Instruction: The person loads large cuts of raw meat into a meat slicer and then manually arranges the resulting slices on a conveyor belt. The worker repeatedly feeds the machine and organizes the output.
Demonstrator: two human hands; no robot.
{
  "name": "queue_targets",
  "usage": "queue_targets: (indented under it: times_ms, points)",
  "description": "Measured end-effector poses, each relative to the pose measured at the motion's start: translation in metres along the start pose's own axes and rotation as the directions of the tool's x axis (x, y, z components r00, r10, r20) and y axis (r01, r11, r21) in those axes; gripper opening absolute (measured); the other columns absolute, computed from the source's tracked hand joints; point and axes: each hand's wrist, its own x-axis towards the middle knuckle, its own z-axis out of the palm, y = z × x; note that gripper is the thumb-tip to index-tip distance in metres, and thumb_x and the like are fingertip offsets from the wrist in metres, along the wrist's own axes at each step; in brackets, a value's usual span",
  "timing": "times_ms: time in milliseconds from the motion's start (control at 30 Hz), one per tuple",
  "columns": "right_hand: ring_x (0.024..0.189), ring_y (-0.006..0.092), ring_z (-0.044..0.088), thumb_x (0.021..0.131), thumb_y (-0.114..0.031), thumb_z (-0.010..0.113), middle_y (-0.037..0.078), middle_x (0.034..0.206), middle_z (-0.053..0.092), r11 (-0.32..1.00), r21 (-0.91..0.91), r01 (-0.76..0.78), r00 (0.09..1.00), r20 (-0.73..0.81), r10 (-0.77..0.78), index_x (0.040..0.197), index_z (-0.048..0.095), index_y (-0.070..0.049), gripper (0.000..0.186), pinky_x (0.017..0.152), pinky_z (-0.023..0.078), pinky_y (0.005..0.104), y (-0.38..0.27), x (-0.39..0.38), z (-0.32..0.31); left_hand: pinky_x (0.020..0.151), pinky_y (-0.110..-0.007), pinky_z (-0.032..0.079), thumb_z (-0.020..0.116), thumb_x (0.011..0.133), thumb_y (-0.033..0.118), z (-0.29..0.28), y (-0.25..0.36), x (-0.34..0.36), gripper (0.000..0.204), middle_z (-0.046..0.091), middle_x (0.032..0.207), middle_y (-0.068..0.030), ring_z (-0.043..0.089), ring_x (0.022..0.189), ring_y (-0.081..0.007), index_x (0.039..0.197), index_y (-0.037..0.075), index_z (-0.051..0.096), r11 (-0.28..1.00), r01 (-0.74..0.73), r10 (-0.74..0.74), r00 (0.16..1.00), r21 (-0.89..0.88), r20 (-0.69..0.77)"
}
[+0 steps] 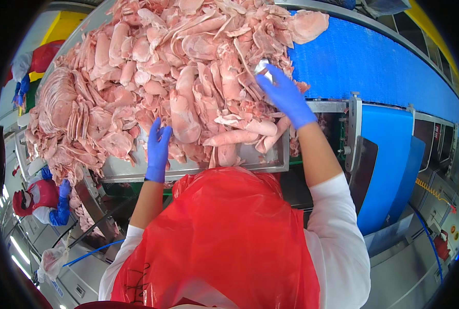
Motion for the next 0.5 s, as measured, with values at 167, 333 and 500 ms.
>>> queue_targets:
  times_ms: [167, 333, 500]
  points:
    - [0.098, 0.022, 0.066, 0.097, -0.066, 0.056, 0.012, 0.106, 0.066, 0.624, -0.005, -0.782, 0.614, 0.174, 0.77, 0.132, 0.06, -0.005, 0.07, 0.081, 0.056, 0.038, 0.023, -0.077, -0.06, 0.109, -0.038, 0.045, 0.069, 0.099, 0.014, -0.029, -0.041, -0.037, 0.057, 0.053, 0.143, -0.0164, 0.052, 0.132, -0.0235, 0.149, 0.001, 0.045, 0.998, -0.001, -0.007, 0.994, -0.069, -0.112]
    - [0.129, 0.0277, 0.056, 0.102, -0.058, 0.053, 0.014, 0.149, 0.051, 0.669, 0.45, -0.592, 0.797, 0.198, 0.571, 0.156, 0.039, -0.01, 0.073, 0.104, 0.048, 0.0425, 0.051, -0.12, 0.014, 0.111, -0.04, 0.045, 0.07, 0.097, 0.013, -0.003, -0.011, -0.03, 0.063, 0.046, 0.151, -0.0159, 0.05, 0.136, -0.0278, 0.153, 0.004, 0.042, 0.989, -0.148, 0.148, 0.989, -0.027, -0.01]
    - [0.137, 0.0255, 0.046, 0.102, -0.041, 0.062, 0.014, 0.153, 0.045, 0.948, 0.282, -0.144, 0.982, -0.074, 0.172, 0.161, 0.031, -0.007, 0.075, 0.114, 0.037, 0.0356, 0.076, -0.085, 0.055, 0.113, -0.043, 0.043, 0.078, 0.092, 0.017, 0.023, 0.002, 0.005, 0.081, 0.045, 0.152, -0.0206, 0.05, 0.136, -0.0319, 0.158, 0.004, 0.034, 0.98, -0.201, 0.201, 0.979, -0.01, 0.037]
